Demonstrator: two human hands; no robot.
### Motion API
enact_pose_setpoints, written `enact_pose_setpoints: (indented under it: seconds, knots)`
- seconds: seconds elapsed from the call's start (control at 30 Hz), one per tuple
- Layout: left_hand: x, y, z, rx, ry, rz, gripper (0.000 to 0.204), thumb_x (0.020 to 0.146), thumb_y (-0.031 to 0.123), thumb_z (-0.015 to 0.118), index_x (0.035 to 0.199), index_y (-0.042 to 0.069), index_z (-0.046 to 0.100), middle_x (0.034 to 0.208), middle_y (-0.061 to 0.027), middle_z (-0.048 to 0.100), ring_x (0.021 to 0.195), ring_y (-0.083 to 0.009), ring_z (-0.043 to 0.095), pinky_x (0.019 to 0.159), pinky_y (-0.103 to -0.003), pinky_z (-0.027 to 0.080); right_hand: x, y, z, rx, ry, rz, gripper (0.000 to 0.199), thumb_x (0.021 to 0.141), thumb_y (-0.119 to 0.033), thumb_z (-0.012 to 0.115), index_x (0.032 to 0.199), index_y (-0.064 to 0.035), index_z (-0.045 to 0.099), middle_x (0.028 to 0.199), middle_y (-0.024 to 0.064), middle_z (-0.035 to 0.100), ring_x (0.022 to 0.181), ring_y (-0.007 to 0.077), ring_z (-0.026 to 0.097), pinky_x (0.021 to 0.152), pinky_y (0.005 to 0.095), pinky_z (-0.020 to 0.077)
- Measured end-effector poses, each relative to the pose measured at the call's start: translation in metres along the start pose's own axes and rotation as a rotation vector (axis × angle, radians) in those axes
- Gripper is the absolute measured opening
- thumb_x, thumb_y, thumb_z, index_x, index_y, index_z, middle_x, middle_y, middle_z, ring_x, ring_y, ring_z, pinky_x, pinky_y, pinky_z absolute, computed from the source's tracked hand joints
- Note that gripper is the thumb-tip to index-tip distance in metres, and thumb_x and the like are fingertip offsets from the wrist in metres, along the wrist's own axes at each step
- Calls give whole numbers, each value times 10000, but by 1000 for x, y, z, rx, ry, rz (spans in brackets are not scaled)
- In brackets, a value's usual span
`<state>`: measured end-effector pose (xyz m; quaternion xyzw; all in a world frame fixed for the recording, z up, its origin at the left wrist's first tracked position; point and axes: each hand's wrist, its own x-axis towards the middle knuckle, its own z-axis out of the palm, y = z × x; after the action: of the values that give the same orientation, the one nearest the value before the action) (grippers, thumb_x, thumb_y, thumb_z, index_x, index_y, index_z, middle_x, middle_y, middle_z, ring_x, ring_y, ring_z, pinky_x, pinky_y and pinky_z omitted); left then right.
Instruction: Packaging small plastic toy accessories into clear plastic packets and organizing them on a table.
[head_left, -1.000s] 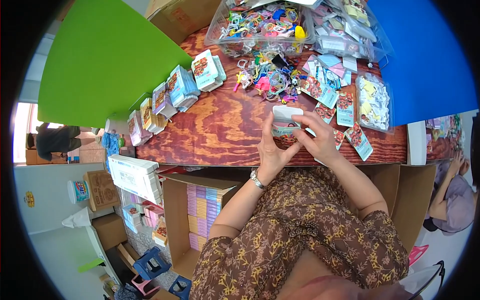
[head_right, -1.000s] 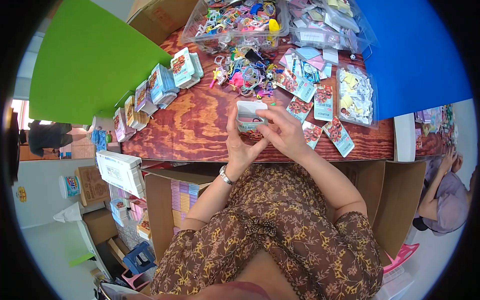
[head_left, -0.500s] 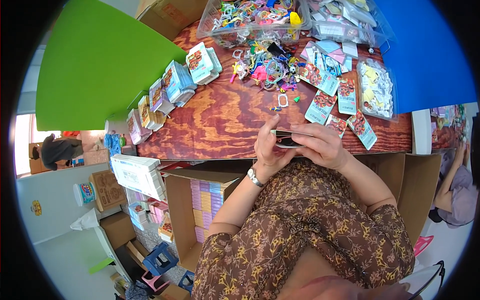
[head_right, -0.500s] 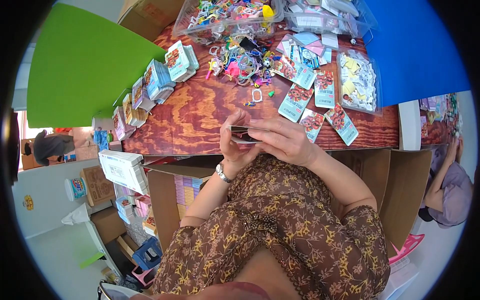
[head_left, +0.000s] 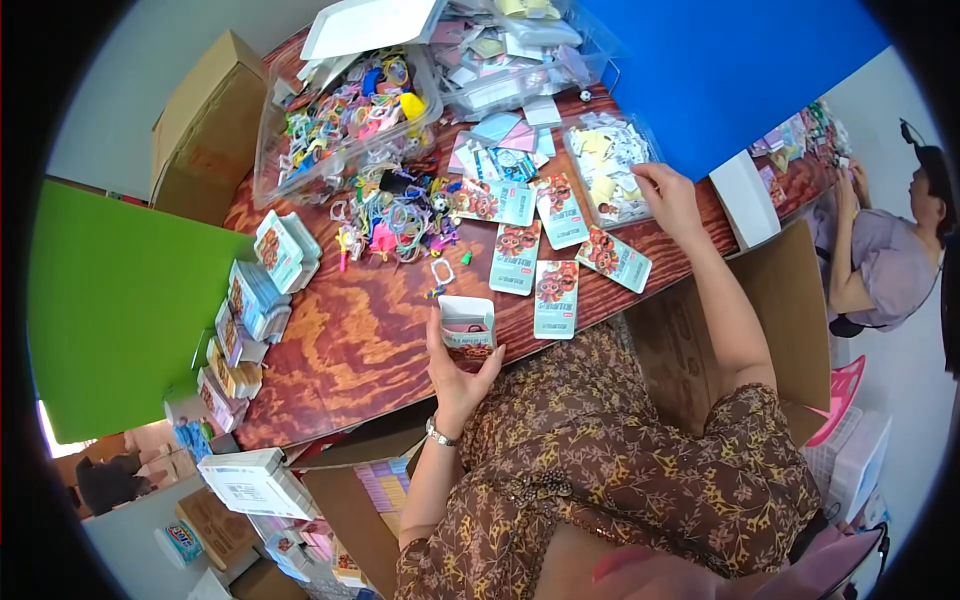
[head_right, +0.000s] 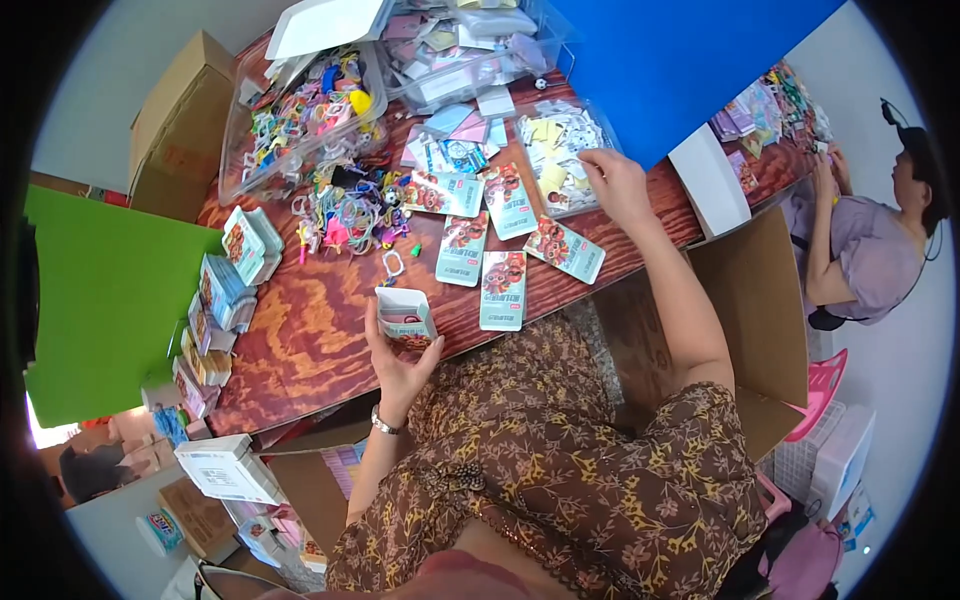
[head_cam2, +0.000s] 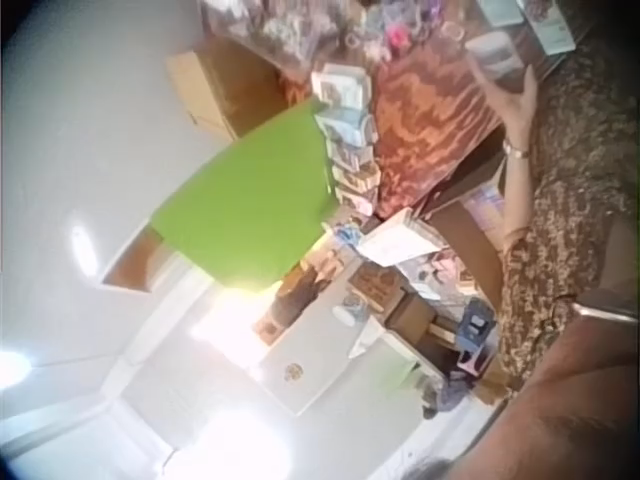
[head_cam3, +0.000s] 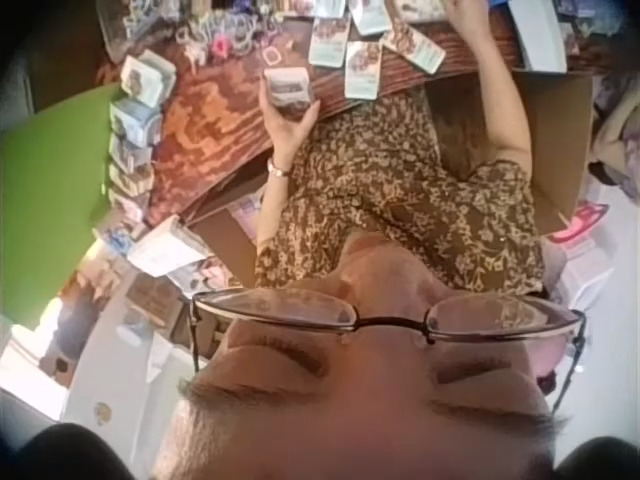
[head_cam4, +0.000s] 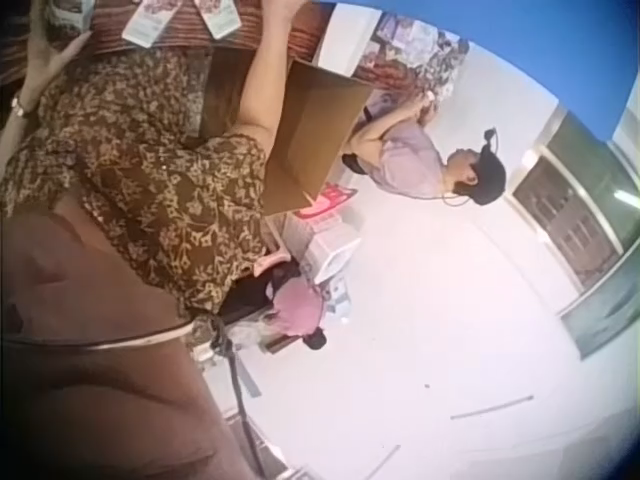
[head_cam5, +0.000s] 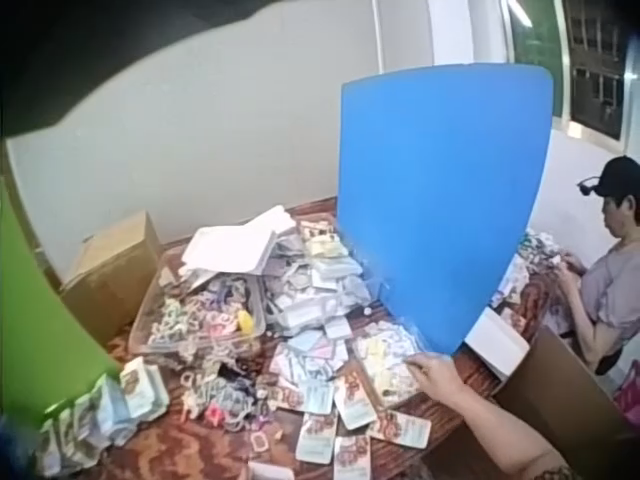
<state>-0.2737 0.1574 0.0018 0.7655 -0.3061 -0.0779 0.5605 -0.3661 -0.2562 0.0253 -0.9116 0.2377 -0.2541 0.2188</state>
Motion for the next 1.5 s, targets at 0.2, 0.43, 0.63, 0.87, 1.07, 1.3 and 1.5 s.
enact_pose_setpoints:
  seconds: [0.2, 0.43, 0.63, 0.87, 1.07, 1.3, 1.5]
  knots:
    - [7, 4, 8, 90, -40, 38, 1129, 749, 111, 871, 1586, 48, 117, 1499, -191, 382, 1273, -257, 519, 989, -379, 513, 9, 29, 14, -236, -215, -138, 200, 850, -62, 692, 1047, -24, 699, 986, 143, 668, 936, 342, 664, 812, 424, 539]
    - [10, 8, 9, 101, -47, 26, 1123, 753, 104, 869, 1586, 46, 117, 1507, -186, 363, 1267, -252, 523, 966, -368, 530, 21, 44, 22, -251, -243, -129, 147, 888, -133, 650, 1018, -79, 692, 981, 167, 672, 967, 372, 658, 810, 463, 540]
    - [12, 7, 17, 58, -21, -16, 1083, 747, 165, 881, 1554, -10, 180, 1451, -252, 441, 1287, -328, 527, 1030, -434, 475, 21, 36, 16, -73, -289, 142, 167, 890, -189, 669, 1007, -71, 685, 924, 194, 713, 863, 405, 677, 776, 488, 541]
    - [14, 6, 19, 39, -41, -4, 1082, 746, 163, 882, 1555, -11, 186, 1488, -248, 412, 1307, -332, 513, 1045, -433, 463, 14, 25, 25, -305, -346, 149, 300, 824, -195, 752, 1062, -55, 637, 976, 243, 689, 943, 402, 675, 802, 501, 536]
    - [17, 9, 16, 117, -55, 71, 1096, 746, 93, 874, 1567, 26, 151, 1460, -183, 396, 1264, -257, 520, 993, -379, 506, 15, 26, 20, -219, -361, 182, 320, 805, -164, 761, 1056, -52, 598, 985, 201, 688, 988, 388, 664, 832, 493, 521]
    - [17, 8, 17, 141, -50, 83, 1090, 746, 120, 881, 1561, 16, 165, 1452, -183, 391, 1266, -265, 517, 994, -386, 501, 23, 25, 12, -184, -427, 225, 292, 816, -170, 743, 1046, -59, 602, 988, 182, 693, 959, 384, 664, 811, 483, 518]
    - [15, 7, 16, 129, -57, 66, 1083, 746, 123, 881, 1558, 21, 172, 1423, -182, 426, 1258, -268, 525, 984, -387, 504, 48, 17, -10, -156, -592, 299, 222, 844, -177, 711, 1025, -63, 651, 1047, 186, 706, 966, 376, 672, 813, 471, 525]
